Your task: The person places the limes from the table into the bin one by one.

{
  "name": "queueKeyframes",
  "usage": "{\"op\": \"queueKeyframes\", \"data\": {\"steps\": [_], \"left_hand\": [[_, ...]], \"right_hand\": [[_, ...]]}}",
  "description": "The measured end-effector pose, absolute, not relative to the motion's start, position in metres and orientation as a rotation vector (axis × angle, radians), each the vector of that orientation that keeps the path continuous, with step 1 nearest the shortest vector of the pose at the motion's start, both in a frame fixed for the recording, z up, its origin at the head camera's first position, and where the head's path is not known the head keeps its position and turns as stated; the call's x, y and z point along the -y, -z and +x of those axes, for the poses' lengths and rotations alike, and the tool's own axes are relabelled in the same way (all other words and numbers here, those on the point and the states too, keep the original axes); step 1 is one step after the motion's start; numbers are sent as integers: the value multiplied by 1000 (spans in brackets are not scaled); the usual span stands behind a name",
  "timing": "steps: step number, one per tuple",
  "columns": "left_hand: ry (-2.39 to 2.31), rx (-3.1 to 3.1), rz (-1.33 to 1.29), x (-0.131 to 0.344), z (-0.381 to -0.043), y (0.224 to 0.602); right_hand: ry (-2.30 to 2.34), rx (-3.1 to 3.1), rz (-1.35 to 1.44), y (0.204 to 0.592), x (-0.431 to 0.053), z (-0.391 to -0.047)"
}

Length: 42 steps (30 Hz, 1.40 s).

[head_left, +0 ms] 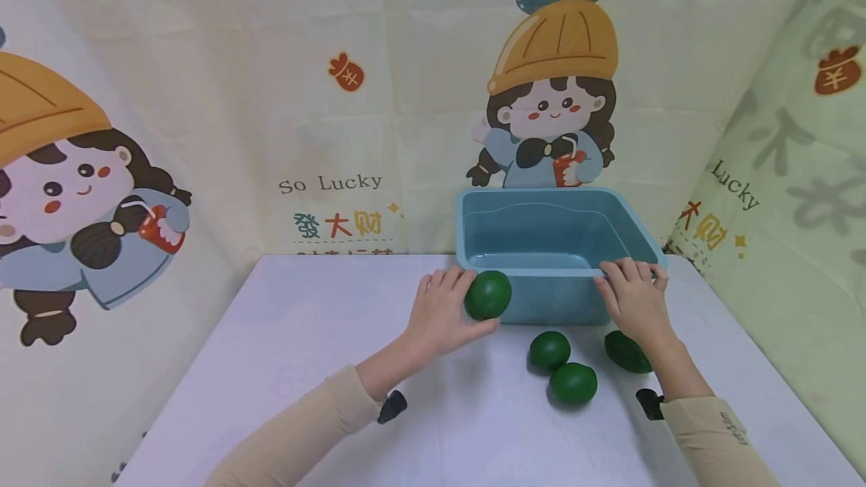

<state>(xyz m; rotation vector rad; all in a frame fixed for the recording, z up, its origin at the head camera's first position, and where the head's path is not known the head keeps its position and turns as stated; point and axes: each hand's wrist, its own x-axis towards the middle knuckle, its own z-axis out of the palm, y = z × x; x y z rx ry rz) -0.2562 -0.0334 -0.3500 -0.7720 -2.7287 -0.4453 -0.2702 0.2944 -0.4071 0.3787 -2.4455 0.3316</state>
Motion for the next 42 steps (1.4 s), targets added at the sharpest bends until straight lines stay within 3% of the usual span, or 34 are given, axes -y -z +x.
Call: {"op": "queueKeyframes", "data": {"steps": [42], "left_hand": [[461,2728,-727,21,-304,336]], "right_hand": [[-326,2441,382,407,-294,-271]]}}
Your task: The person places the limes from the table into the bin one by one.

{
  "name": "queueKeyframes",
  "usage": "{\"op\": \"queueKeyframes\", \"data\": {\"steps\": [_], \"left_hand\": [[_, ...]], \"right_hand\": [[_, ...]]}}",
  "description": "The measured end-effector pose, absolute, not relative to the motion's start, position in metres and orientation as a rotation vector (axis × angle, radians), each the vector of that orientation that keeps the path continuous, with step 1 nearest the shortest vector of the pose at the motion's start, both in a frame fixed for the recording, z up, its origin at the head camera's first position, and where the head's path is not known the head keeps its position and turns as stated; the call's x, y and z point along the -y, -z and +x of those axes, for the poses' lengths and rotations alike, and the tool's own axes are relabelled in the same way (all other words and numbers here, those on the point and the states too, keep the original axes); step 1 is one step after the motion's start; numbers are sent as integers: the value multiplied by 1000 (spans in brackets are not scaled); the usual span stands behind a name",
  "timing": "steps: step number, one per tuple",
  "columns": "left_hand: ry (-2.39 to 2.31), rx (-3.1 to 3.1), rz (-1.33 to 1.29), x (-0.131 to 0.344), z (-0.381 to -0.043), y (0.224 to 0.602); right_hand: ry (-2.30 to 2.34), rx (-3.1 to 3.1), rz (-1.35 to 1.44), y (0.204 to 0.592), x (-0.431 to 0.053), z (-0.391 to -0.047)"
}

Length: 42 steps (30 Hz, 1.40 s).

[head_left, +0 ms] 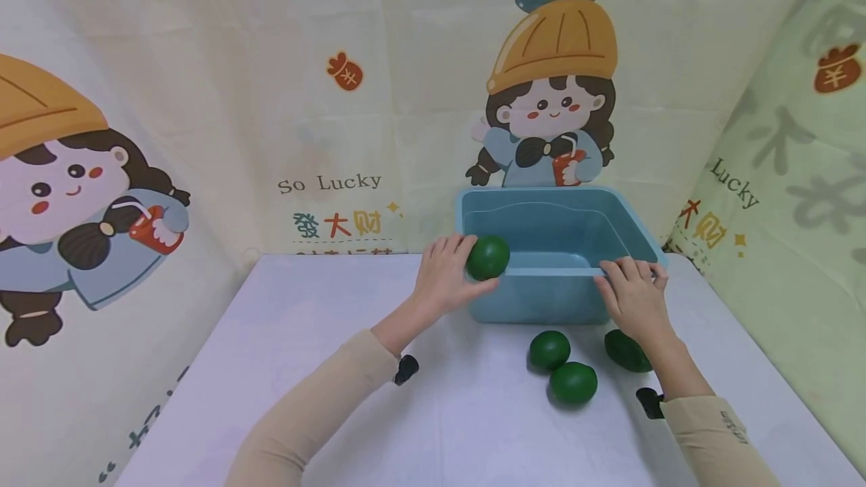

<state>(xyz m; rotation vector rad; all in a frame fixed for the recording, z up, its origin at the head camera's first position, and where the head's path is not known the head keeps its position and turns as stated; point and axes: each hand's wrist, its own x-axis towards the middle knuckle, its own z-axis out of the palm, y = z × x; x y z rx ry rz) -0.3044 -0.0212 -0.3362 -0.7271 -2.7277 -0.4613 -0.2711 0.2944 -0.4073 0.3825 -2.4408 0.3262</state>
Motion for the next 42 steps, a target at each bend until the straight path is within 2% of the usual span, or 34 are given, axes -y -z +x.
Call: {"op": "queueKeyframes", "data": {"steps": [42], "left_hand": [[366,2765,-812,-5,-341,338]], "right_hand": [[-338,2443,377,407,-293,-271]]}}
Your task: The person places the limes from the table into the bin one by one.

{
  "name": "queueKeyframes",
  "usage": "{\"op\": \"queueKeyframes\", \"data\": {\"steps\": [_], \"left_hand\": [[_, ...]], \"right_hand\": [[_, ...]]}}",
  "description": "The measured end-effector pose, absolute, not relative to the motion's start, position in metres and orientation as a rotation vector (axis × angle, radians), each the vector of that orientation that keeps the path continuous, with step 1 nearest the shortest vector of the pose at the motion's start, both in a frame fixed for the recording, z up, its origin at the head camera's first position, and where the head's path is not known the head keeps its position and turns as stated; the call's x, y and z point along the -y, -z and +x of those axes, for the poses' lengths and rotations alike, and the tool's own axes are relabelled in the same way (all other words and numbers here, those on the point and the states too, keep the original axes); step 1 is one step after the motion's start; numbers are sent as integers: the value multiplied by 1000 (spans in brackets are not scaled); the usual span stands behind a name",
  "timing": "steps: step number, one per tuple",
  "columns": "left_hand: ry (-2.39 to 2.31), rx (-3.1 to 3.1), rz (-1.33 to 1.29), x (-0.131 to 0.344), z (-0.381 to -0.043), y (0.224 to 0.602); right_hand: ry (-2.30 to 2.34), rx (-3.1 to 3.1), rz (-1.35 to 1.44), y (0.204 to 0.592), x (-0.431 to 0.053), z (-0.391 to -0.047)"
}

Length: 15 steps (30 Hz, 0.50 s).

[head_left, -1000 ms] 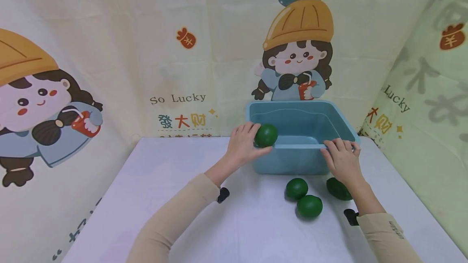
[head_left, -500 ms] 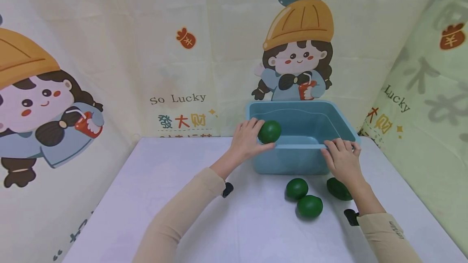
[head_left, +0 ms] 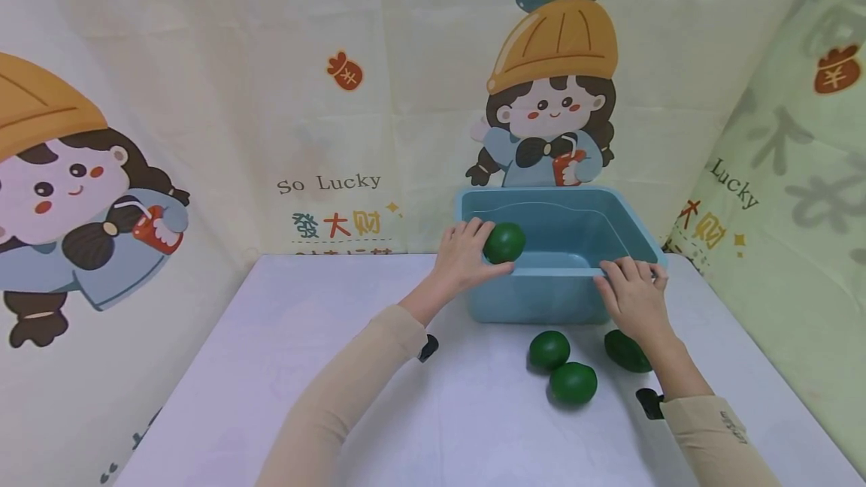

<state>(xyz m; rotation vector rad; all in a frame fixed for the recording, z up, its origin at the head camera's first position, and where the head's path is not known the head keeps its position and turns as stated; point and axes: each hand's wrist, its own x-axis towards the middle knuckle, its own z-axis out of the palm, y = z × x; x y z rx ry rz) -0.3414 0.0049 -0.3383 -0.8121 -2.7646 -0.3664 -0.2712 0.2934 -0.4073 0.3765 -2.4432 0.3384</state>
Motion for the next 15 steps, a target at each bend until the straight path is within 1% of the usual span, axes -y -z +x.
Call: {"op": "queueKeyframes", "data": {"steps": [15], "left_hand": [[343,2817,-735,-17,-351,340]], "right_hand": [[-329,2447,372,408,-294,-271]]}}
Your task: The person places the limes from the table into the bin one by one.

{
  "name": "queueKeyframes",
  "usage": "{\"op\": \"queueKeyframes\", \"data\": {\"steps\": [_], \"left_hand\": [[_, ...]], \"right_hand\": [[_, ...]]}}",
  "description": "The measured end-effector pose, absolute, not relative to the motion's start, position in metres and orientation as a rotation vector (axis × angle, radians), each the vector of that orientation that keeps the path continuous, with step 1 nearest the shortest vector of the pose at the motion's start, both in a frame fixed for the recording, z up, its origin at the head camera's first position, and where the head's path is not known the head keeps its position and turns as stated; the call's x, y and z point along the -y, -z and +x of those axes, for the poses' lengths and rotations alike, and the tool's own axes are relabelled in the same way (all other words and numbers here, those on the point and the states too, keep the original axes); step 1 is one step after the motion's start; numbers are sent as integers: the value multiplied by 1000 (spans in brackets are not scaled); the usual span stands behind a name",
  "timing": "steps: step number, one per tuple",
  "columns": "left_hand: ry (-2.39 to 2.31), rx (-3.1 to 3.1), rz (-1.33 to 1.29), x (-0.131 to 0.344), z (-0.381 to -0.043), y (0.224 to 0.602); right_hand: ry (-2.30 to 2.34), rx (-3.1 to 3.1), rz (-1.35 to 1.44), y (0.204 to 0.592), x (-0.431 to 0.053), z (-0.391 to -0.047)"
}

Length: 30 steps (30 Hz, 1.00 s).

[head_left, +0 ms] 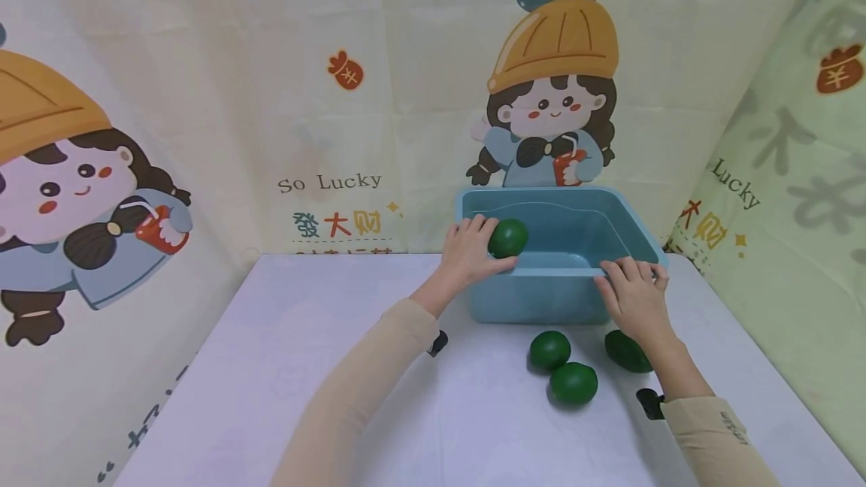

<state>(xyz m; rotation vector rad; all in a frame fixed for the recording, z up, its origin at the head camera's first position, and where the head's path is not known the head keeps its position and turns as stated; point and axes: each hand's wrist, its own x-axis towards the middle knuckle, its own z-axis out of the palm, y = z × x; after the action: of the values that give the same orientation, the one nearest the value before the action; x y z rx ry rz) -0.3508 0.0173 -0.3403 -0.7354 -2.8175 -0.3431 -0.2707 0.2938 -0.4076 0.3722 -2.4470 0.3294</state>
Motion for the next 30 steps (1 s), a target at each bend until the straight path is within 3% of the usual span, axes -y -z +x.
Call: {"op": "queueKeyframes", "data": {"steps": [30], "left_hand": [[297,2885,-689,-37,-358,339]], "right_hand": [[-319,2413,384,411,-293,-271]]}}
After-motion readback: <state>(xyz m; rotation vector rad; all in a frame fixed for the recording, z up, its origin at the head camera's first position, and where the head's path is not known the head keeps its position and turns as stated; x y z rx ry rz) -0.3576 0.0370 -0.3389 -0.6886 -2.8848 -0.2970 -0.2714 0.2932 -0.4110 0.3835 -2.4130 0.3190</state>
